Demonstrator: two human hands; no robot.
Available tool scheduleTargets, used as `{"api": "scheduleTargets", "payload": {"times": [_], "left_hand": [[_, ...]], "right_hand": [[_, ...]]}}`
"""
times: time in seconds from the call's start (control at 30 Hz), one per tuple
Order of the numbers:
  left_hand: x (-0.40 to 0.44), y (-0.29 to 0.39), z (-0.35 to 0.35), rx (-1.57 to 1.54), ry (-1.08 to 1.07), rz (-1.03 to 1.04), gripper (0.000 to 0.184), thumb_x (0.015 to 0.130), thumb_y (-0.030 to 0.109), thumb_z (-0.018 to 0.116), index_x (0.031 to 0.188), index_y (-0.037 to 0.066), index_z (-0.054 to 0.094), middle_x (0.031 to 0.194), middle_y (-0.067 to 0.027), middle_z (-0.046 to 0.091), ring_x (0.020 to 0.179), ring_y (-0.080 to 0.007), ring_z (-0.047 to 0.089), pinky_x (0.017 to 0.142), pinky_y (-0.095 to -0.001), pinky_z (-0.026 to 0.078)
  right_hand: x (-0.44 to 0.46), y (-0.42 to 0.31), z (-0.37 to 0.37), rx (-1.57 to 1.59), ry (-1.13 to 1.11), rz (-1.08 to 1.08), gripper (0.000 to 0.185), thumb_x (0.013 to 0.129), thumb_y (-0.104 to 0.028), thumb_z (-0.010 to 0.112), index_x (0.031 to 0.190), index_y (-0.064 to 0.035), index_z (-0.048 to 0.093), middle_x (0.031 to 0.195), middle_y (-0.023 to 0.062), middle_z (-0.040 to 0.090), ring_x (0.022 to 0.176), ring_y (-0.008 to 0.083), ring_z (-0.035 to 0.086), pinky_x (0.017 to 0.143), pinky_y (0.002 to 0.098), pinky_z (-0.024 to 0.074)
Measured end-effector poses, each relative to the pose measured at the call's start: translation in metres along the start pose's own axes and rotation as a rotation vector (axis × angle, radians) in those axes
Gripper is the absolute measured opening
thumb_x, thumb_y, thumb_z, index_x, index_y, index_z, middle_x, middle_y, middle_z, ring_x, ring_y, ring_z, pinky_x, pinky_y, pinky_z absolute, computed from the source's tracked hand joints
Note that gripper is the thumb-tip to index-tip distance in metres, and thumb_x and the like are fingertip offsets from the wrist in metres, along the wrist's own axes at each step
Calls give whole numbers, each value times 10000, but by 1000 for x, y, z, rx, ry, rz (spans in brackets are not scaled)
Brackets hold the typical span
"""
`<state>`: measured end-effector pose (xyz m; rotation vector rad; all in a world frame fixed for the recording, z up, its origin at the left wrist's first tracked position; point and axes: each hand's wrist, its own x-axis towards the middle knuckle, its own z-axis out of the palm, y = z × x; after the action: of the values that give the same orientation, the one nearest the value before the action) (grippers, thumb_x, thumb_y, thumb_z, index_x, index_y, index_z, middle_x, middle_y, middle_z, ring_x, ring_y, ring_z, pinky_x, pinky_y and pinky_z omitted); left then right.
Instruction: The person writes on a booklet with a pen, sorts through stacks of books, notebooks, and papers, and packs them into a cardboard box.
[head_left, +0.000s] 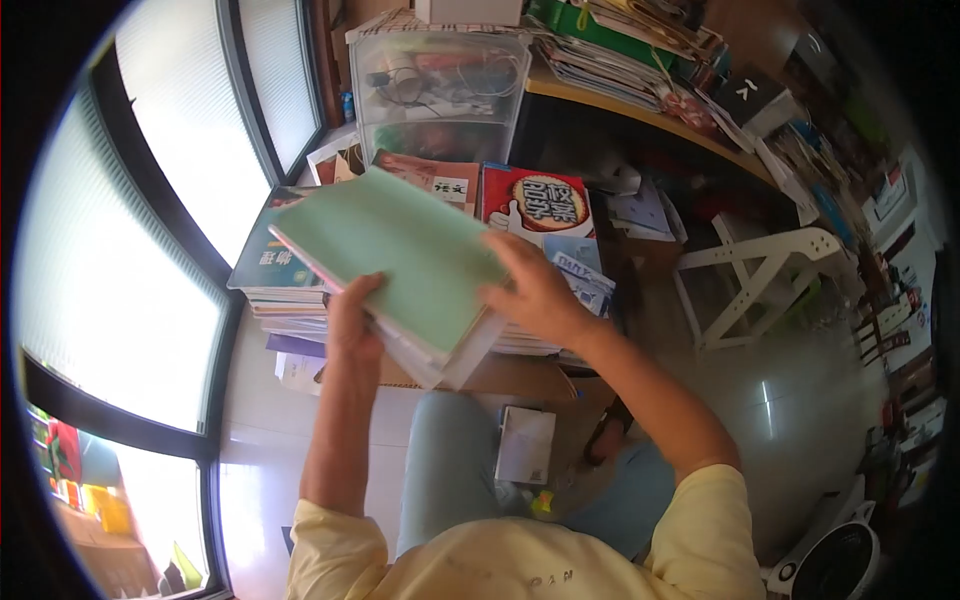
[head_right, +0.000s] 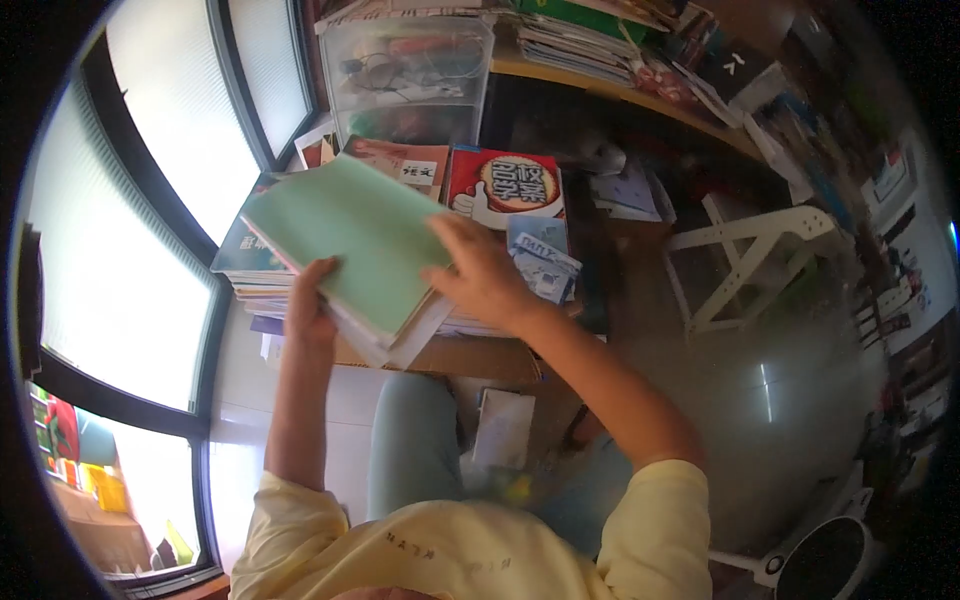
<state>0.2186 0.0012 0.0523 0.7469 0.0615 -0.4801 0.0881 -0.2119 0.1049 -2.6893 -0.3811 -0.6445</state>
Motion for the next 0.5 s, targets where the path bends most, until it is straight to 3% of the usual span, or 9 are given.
{"api": "scheduleTargets", "payload": {"times": [0.07,0.1,0.13,0.2,0.3,0.33,0.4,0.47,0.5], "left_hand": [[-27,27,-4,78,-75,32,466,746,29,639,1192,-5,509,1020,-129,602,947,-265,605,860,-381,520],[-53,41,7,133,-94,97,496,743,35,643,1215,-6,493,1037,-133,602,952,-267,610,858,-376,525],[-66,51,1,226,-145,156,447,754,103,667,1165,-9,532,1027,-128,612,935,-241,618,812,-364,535],[-102,73,6,314,-250,210,542,761,135,655,1240,-36,470,1095,-142,588,974,-272,611,822,-378,537],[-140,87,9,366,-313,204,567,728,135,656,1235,-40,472,1122,-144,580,984,-272,609,831,-382,530],[-151,85,11,369,-354,214,497,681,67,638,1153,-43,527,1049,-143,606,957,-259,620,823,-371,528],[-163,78,12,370,-397,226,441,634,-2,620,1071,-46,582,976,-142,632,929,-246,632,816,-361,525],[-163,57,9,434,-566,247,433,592,-32,603,1025,-36,606,949,-124,640,891,-239,634,791,-341,507],[-167,48,13,492,-562,253,402,624,-30,634,1025,-18,607,950,-95,641,861,-214,624,769,-317,490]], "right_hand": [[-21,20,9,631,35,401,663,904,-341,610,1391,24,346,1407,237,398,1319,321,385,1058,373,337],[-31,21,15,879,15,509,748,917,-434,583,1431,15,278,1429,209,380,1336,303,349,1072,364,308],[-38,15,19,887,27,508,748,917,-434,583,1431,15,278,1429,209,380,1336,303,349,1072,364,308],[-50,0,29,1203,19,662,828,889,-500,590,1449,1,242,1435,180,375,1325,294,358,1075,365,310],[-50,-38,-5,1475,-136,561,925,832,-585,611,1454,-12,235,1417,134,398,1300,245,382,1059,375,335],[-53,-41,-9,1571,-206,488,939,821,-601,613,1452,-14,241,1405,119,411,1288,231,395,1045,377,351],[-62,-46,-26,1672,-181,450,869,830,-509,659,1431,-12,276,1361,119,454,1244,220,443,1014,376,385],[-73,-64,-51,1569,-100,543,751,815,-354,725,1377,-10,364,1298,111,508,1189,197,483,984,353,405],[-83,-69,-51,1567,-90,556,751,815,-354,725,1377,-10,364,1298,111,508,1189,197,483,984,353,405]]}}
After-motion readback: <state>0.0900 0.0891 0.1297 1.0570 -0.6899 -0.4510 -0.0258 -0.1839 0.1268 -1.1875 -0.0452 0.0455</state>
